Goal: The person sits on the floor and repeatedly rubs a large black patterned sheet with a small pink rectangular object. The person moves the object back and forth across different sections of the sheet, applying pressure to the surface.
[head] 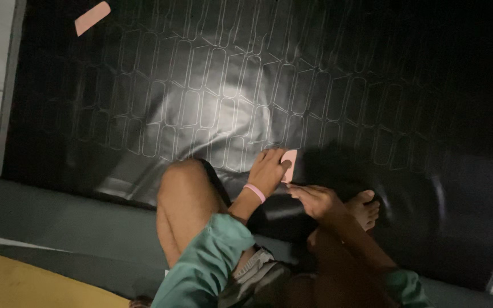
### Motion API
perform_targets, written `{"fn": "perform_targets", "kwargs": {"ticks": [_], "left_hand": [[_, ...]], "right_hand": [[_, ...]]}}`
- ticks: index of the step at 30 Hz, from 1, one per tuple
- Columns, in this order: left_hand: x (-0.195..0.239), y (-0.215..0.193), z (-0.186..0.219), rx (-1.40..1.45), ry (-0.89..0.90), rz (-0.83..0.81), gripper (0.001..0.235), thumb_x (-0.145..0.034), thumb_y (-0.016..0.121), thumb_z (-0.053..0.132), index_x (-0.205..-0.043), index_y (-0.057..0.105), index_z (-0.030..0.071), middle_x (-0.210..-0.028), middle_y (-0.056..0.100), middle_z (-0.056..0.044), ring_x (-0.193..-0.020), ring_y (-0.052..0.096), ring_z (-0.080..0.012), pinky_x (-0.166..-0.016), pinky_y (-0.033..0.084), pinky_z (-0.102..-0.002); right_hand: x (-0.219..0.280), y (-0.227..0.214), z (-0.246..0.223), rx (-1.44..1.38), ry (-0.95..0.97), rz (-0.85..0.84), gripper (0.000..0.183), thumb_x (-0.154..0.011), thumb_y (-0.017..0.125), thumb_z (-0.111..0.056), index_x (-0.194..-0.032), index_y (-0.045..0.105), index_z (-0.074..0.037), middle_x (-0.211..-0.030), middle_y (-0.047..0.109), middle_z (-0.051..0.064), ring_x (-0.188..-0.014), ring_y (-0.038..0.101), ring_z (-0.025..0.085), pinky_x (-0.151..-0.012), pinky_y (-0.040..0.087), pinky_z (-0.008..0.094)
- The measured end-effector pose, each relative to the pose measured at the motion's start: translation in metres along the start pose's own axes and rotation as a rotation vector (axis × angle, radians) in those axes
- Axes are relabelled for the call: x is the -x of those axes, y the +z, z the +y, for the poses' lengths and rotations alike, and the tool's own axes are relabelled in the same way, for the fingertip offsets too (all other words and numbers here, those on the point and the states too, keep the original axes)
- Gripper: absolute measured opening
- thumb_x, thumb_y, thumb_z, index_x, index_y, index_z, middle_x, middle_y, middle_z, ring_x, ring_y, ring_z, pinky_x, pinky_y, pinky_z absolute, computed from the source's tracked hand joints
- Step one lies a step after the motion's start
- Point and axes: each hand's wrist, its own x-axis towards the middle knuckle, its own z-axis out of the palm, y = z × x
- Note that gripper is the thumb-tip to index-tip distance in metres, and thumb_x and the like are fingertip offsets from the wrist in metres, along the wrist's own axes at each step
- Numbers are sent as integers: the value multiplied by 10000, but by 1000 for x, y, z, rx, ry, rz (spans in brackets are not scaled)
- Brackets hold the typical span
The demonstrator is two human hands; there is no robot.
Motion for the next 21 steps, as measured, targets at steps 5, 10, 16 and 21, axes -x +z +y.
{"fn": "perform_targets", "kwargs": {"ticks": [5, 10, 16, 21], "left_hand": [[3, 11, 0, -41, 2, 39, 228, -690, 748, 110, -915, 745, 71, -1266, 657, -156, -1223, 575, -313, -1104, 403, -475], [1, 17, 0, 22, -16, 83, 161, -739, 722, 73, -898, 744, 54, -1272, 668, -167, -1201, 580, -343, -1047, 458, -454], [-3, 8, 1, 167, -57, 82, 240, -681, 722, 36, -910, 661, -4, -1139, 645, -204, -1086, 590, -397, -916, 493, -466], [-5, 13, 8, 523, -236, 4, 117, -970, 648, -8, -1072, 615, 38, -1073, 579, -153, -1028, 608, -383, -866, 502, -462]], "right_hand": [[-13, 1, -8, 99, -16, 58, 300, -833, 629, 41, -1120, 702, -9, -1132, 758, 143, -993, 743, 285, -874, 590, 382], [-3, -1, -5, 0, 121, 120, 211, -916, 612, 6, -1091, 720, -41, -1099, 768, 112, -1017, 753, 260, -910, 587, 375], [8, 0, 16, 0, 193, 229, 236, -966, 592, -17, -1174, 702, 1, -1156, 755, 114, -996, 751, 237, -886, 608, 337], [28, -2, 34, 173, 271, 363, 153, -1004, 546, -15, -1094, 667, 7, -1204, 715, 163, -1054, 716, 285, -901, 588, 367]]}}
